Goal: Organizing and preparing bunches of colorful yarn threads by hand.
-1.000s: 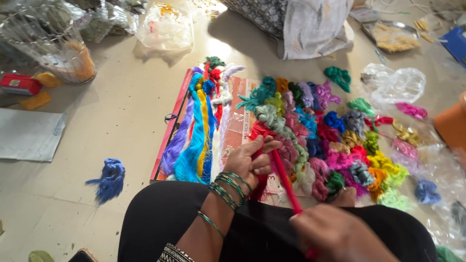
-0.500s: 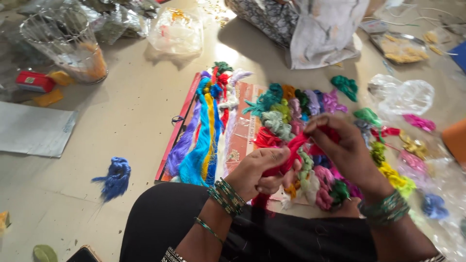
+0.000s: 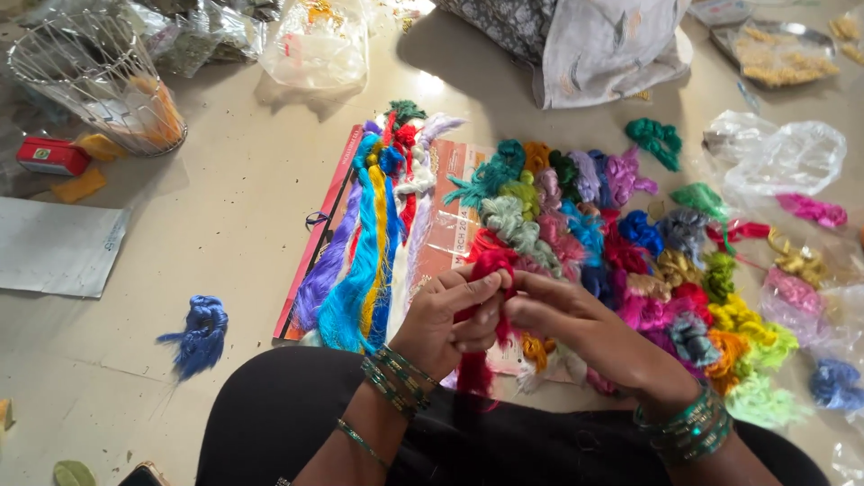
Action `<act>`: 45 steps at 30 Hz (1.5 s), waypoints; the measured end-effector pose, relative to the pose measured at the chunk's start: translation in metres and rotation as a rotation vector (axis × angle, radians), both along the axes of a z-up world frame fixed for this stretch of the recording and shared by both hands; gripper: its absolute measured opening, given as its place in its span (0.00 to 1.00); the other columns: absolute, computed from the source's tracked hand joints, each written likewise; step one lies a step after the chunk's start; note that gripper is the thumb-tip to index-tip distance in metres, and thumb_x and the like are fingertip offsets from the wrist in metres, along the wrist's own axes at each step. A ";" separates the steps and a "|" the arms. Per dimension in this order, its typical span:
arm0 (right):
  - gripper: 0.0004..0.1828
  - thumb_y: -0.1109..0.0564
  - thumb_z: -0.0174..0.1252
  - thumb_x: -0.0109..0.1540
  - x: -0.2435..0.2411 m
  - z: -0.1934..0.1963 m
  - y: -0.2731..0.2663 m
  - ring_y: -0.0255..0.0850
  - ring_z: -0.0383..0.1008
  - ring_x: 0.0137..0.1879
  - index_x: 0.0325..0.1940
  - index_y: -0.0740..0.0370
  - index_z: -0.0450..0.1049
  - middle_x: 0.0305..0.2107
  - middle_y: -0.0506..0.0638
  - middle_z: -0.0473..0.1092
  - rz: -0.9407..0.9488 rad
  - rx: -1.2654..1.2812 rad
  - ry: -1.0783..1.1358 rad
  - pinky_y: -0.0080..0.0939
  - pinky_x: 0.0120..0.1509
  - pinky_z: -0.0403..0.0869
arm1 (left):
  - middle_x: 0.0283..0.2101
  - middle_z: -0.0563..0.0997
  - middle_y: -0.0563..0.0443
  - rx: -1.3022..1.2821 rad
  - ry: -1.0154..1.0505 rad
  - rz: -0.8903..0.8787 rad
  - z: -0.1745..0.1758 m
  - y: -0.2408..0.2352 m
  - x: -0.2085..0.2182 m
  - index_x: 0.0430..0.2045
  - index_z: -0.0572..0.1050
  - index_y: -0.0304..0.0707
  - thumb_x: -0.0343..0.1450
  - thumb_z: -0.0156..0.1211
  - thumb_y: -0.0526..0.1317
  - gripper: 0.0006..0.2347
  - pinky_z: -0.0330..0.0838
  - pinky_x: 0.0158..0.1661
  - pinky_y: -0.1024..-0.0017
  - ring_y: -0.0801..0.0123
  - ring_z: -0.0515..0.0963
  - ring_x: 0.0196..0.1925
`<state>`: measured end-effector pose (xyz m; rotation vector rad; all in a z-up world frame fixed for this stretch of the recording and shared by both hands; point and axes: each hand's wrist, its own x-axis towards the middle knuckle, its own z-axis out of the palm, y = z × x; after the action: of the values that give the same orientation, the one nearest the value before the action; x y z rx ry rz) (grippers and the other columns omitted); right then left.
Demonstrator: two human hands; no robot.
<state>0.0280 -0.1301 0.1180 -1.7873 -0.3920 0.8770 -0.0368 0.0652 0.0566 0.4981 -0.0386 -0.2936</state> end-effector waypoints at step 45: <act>0.08 0.63 0.58 0.61 0.004 -0.033 0.005 0.29 0.77 0.43 0.42 0.68 0.78 0.36 0.44 0.75 -0.173 0.351 -0.083 0.32 0.50 0.76 | 0.26 0.76 0.60 0.640 0.094 0.353 -0.017 -0.026 0.000 0.47 0.78 0.38 0.74 0.58 0.37 0.09 0.62 0.23 0.81 0.85 0.68 0.21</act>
<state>0.0318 -0.1251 0.0848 -1.5090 -0.4100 0.5736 -0.0366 0.0389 0.0399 1.1093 0.2401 0.0276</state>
